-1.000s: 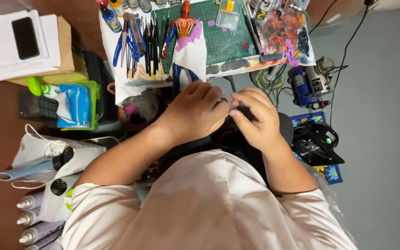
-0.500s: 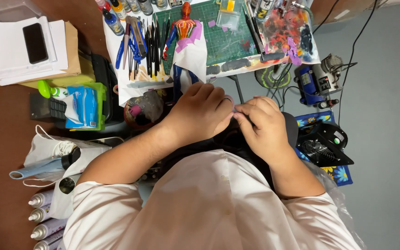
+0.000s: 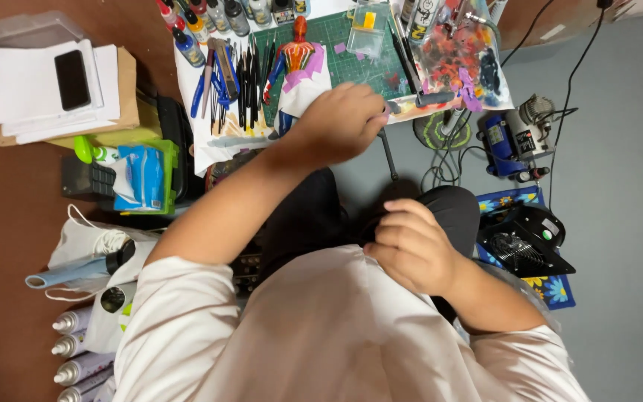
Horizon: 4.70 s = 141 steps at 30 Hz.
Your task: Applying masking tape and paper to an action figure in preparation for painting.
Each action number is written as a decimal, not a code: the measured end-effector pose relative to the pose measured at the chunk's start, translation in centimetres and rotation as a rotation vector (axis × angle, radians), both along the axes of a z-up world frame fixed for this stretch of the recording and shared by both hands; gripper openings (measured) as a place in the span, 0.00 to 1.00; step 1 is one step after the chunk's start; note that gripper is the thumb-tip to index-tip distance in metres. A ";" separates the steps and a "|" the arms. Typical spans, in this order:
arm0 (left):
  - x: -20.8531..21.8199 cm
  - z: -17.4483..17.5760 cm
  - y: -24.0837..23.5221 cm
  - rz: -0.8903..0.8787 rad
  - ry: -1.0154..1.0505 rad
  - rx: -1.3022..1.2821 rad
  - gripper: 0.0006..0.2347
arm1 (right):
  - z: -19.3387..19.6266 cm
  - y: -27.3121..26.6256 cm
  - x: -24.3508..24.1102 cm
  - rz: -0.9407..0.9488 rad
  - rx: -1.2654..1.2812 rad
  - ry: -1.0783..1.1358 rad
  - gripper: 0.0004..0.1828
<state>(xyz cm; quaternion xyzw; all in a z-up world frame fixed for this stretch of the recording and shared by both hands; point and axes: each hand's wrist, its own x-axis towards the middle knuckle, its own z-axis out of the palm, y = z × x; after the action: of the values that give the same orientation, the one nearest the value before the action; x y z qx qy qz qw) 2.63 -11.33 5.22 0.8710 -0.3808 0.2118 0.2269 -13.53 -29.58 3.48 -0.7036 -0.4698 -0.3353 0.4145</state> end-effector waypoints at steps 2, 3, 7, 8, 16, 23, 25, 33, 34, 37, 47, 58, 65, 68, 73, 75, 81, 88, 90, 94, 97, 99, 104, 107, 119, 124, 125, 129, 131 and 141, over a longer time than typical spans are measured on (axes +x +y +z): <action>3.2 -0.1 -2.0 0.049 0.184 0.239 0.10 | 0.5 -0.8 1.2 0.060 -0.051 0.064 0.10; 4.9 -0.1 -2.9 0.091 0.365 0.483 0.14 | 0.7 -1.2 2.0 0.115 -0.097 0.125 0.11; 10.9 -4.9 -5.7 0.156 0.274 0.586 0.10 | -1.6 -1.8 1.8 0.025 0.063 0.246 0.05; 11.8 -5.3 -6.1 0.190 0.217 0.626 0.08 | -2.1 -2.2 1.8 0.018 0.094 0.269 0.05; 6.8 2.1 -1.7 0.229 0.527 0.290 0.11 | -4.3 -4.0 2.2 -0.079 0.224 0.431 0.05; -0.9 1.5 9.8 0.319 0.375 -0.142 0.05 | -9.4 -2.6 7.4 0.031 0.583 0.762 0.24; -2.2 -0.1 10.8 0.334 0.373 -0.217 0.04 | -9.0 -0.7 9.6 0.128 0.607 0.845 0.37; -0.9 1.2 10.2 0.308 0.411 -0.153 0.09 | -3.3 8.1 20.5 0.311 0.852 1.014 0.04; -0.7 1.0 10.5 0.310 0.417 -0.158 0.09 | -3.7 8.2 21.4 0.308 0.846 1.021 0.04; -0.6 0.6 11.2 0.484 0.501 -0.085 0.09 | -4.4 8.3 23.9 0.295 1.021 1.157 0.04; -3.0 -4.7 10.8 0.696 0.496 0.036 0.17 | -8.0 8.4 22.7 0.389 0.986 1.139 0.06; -1.0 -5.9 10.4 0.719 0.639 0.203 0.17 | -7.8 7.2 21.1 0.275 0.988 1.104 0.04; -3.3 -5.6 11.0 0.611 0.391 0.050 0.18 | -3.8 5.5 18.8 0.426 0.919 1.024 0.04; -5.1 -4.8 10.4 0.518 0.314 -0.052 0.16 | -2.2 4.8 17.8 0.362 0.864 0.879 0.05; -7.3 -3.0 8.5 0.421 0.281 -0.146 0.15 | 0.2 3.8 15.9 0.212 0.744 0.697 0.03; -7.9 -2.2 7.8 0.406 0.323 -0.122 0.15 | 0.9 3.2 15.4 0.124 0.735 0.663 0.03; -8.4 -2.6 6.5 0.362 0.221 -0.154 0.14 | 1.5 1.6 14.7 0.160 0.810 0.711 0.04; -8.8 -2.1 5.8 0.345 0.199 -0.136 0.16 | 4.2 1.1 12.7 0.231 0.763 0.844 0.03; -8.9 -2.1 5.8 0.365 0.254 -0.077 0.17 | 4.2 0.7 12.5 0.244 0.783 0.952 0.03; -9.0 -2.3 5.7 0.361 0.212 -0.078 0.16 | 4.4 0.8 12.1 0.228 0.761 0.904 0.03; -9.1 -2.5 5.6 0.371 0.189 -0.086 0.14 | 4.2 1.0 11.9 0.169 0.769 0.888 0.04; -9.2 -2.3 5.5 0.384 0.212 -0.077 0.14 | 3.9 1.1 12.0 0.155 0.732 0.822 0.04; -9.3 -2.3 5.6 0.385 0.216 -0.056 0.14 | 3.7 1.2 12.0 0.107 0.709 0.785 0.04; -9.4 -2.4 5.6 0.382 0.203 -0.056 0.15 | 3.8 1.4 11.9 0.070 0.693 0.755 0.04; -9.6 -2.2 5.3 0.367 0.183 -0.078 0.15 | 3.9 2.7 11.4 -0.076 0.663 0.565 0.06; -9.7 -2.1 5.3 0.362 0.194 -0.071 0.15 | 3.6 2.9 11.4 -0.131 0.674 0.539 0.06; -9.7 -2.1 5.3 0.359 0.176 -0.077 0.15 | 3.7 3.0 11.3 -0.124 0.679 0.529 0.07; -9.9 -1.8 5.1 0.354 0.167 -0.105 0.15 | 4.2 3.6 11.1 -0.061 0.709 0.478 0.08; -10.0 -1.8 4.9 0.351 0.160 -0.113 0.15 | 3.7 3.6 11.0 -0.100 0.704 0.471 0.09; -9.9 -1.9 4.2 0.365 0.182 -0.119 0.15 | 3.8 4.0 10.8 -0.119 0.708 0.423 0.12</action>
<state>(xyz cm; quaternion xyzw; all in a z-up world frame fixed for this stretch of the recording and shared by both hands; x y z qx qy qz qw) -7.29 -7.09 3.28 0.9261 -0.1817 0.1921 0.2690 -2.75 -25.60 7.24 -0.5969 -0.1885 -0.3477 0.6980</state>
